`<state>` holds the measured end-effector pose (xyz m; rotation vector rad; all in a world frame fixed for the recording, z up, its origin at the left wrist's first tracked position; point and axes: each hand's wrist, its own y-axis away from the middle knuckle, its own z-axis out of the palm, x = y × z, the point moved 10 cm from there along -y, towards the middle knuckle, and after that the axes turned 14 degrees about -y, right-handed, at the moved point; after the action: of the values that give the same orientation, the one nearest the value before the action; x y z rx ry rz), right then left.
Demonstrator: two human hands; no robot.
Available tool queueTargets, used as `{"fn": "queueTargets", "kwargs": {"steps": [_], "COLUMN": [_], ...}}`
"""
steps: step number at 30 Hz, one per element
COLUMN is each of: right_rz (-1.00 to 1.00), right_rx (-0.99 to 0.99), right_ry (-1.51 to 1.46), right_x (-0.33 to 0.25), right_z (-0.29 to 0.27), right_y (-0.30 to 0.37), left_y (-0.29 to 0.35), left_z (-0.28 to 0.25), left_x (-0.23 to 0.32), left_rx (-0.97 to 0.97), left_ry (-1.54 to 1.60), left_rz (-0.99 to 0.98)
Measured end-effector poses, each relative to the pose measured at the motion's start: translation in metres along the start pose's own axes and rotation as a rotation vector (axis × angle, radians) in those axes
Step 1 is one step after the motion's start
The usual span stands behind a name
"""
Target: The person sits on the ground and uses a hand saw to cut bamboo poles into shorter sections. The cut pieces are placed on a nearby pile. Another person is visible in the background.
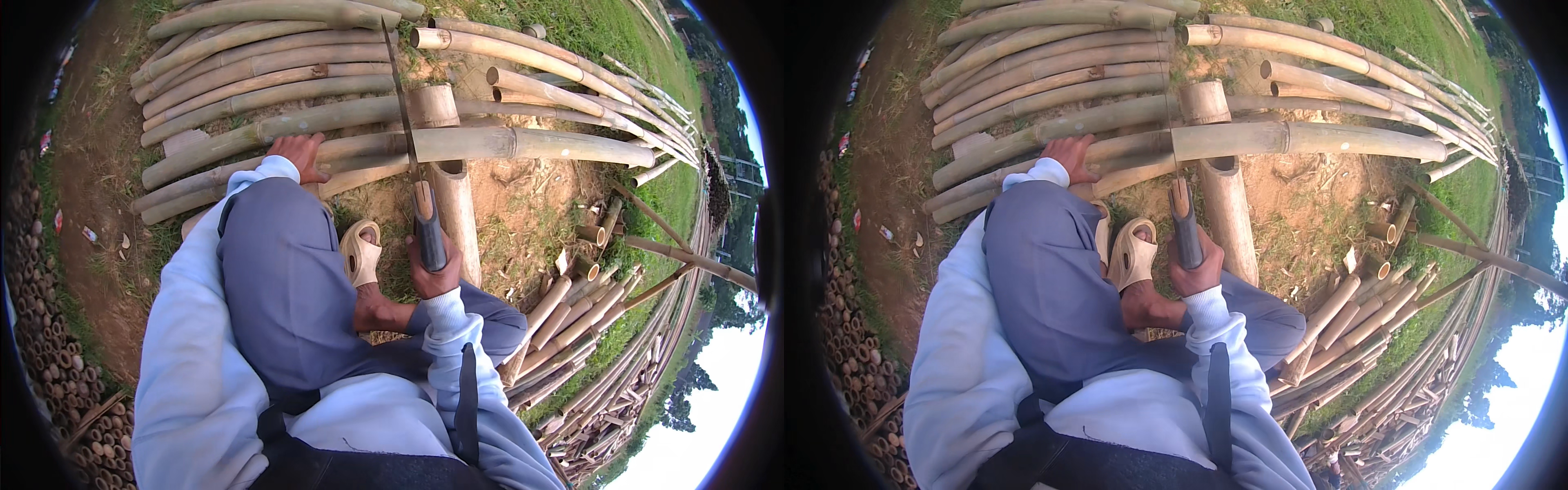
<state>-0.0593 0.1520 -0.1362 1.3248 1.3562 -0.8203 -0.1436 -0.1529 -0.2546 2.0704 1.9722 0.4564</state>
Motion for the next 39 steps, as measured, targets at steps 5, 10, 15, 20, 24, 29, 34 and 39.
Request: {"fn": "queueTargets", "kwargs": {"steps": [5,10,15,20,24,29,34,39], "right_rz": [0.007,0.017,-0.125,-0.233,-0.210,-0.237,-0.209,-0.216], "right_rx": [0.015,-0.065,0.025,0.079,0.072,0.101,0.109,0.098], "right_ry": [0.194,0.099,0.051,0.026,0.003,0.004,0.017,0.032], "right_x": [-0.012,0.014,0.011,-0.008,-0.001,0.003,0.006,0.002], "right_z": [-0.041,-0.022,-0.006,-0.003,0.016,0.005,0.005,0.006], "right_y": [0.131,0.075,-0.007,-0.001,-0.004,0.001,0.002,0.001], "left_y": [0.007,0.015,-0.001,-0.003,0.011,0.004,0.012,0.010], "left_z": [0.010,0.009,0.008,-0.002,0.013,0.013,0.006,0.007], "left_x": [-0.011,-0.015,0.000,0.001,-0.027,-0.017,-0.009,-0.015], "left_rx": [-0.014,0.000,-0.025,-0.023,0.023,0.112,-0.034,-0.049], "left_ry": [0.014,0.003,0.008,-0.006,0.050,0.100,0.109,0.101], "left_rz": [-0.053,-0.050,-0.008,0.009,-0.053,0.014,-0.035,-0.044]}}
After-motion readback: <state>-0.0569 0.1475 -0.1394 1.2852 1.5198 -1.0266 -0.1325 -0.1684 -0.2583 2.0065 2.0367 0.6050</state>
